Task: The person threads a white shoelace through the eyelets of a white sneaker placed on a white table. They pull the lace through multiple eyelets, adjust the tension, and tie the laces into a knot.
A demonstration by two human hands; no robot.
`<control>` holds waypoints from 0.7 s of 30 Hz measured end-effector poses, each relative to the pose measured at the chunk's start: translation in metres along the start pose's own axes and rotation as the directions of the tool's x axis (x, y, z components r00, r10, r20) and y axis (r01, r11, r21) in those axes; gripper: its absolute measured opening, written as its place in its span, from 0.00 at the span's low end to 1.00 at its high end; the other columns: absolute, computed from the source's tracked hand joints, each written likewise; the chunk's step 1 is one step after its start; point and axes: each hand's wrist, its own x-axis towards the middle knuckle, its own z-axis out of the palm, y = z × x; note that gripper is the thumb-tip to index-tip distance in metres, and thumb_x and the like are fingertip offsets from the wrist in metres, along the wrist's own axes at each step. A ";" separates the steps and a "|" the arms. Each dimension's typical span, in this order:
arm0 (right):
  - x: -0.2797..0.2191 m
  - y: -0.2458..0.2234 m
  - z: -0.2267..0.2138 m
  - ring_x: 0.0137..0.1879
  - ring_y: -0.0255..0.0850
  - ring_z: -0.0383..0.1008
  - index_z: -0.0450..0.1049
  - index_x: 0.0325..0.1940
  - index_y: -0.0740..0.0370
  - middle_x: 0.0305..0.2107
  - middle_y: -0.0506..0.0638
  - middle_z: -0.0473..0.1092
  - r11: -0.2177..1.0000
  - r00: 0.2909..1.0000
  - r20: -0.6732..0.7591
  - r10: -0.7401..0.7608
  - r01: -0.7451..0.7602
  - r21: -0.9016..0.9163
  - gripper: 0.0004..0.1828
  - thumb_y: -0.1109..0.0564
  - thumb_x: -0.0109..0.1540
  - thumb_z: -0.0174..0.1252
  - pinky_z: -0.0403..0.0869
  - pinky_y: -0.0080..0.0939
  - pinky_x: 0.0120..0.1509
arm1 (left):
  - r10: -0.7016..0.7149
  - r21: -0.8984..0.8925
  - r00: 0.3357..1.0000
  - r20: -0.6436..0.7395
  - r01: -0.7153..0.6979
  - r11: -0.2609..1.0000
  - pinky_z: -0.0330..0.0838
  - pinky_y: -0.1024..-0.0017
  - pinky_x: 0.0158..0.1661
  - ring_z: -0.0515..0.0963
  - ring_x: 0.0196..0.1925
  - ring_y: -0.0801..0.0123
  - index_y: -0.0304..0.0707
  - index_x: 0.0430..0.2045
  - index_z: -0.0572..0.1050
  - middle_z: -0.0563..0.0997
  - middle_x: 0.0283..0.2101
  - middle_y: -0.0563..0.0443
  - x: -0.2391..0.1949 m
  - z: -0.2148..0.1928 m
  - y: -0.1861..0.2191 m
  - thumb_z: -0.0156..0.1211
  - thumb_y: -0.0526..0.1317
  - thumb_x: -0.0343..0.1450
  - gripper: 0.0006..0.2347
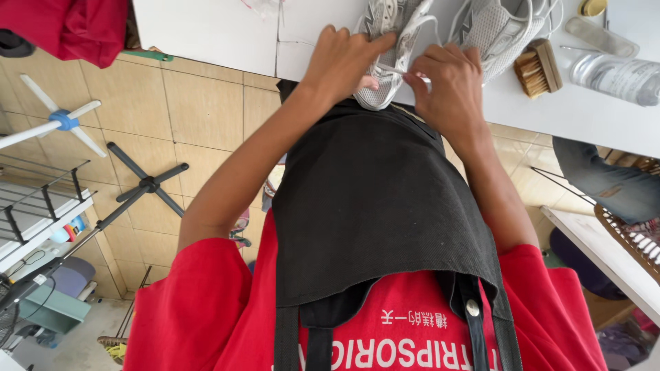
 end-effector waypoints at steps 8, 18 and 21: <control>0.020 -0.039 -0.071 0.41 0.49 0.83 0.84 0.42 0.64 0.35 0.52 0.82 0.923 0.950 0.294 -0.104 -0.018 0.385 0.07 0.63 0.74 0.63 0.76 0.53 0.56 | 0.140 0.101 0.963 -0.230 -0.119 0.988 0.65 0.69 0.21 0.79 0.20 0.70 0.56 0.47 0.75 0.81 0.29 0.69 -0.012 -0.011 -0.011 0.88 0.60 0.58 0.30; 0.047 0.005 -0.024 0.52 0.52 0.74 0.84 0.65 0.56 0.51 0.56 0.69 0.992 0.986 -0.147 -0.078 0.062 -0.112 0.30 0.57 0.61 0.88 0.73 0.55 0.57 | 0.227 -0.082 0.969 -0.102 -0.236 0.968 0.84 0.65 0.31 0.82 0.51 0.60 0.40 0.58 0.74 0.75 0.60 0.48 -0.019 -0.043 0.006 0.82 0.49 0.69 0.27; 0.045 0.016 -0.016 0.50 0.49 0.75 0.90 0.56 0.48 0.47 0.52 0.74 0.968 0.948 -0.259 -0.184 0.130 -0.215 0.26 0.54 0.57 0.93 0.70 0.51 0.56 | 0.216 -0.027 0.967 -0.138 -0.222 0.975 0.82 0.63 0.28 0.81 0.47 0.60 0.42 0.49 0.78 0.72 0.59 0.50 -0.013 -0.016 0.006 0.82 0.49 0.69 0.21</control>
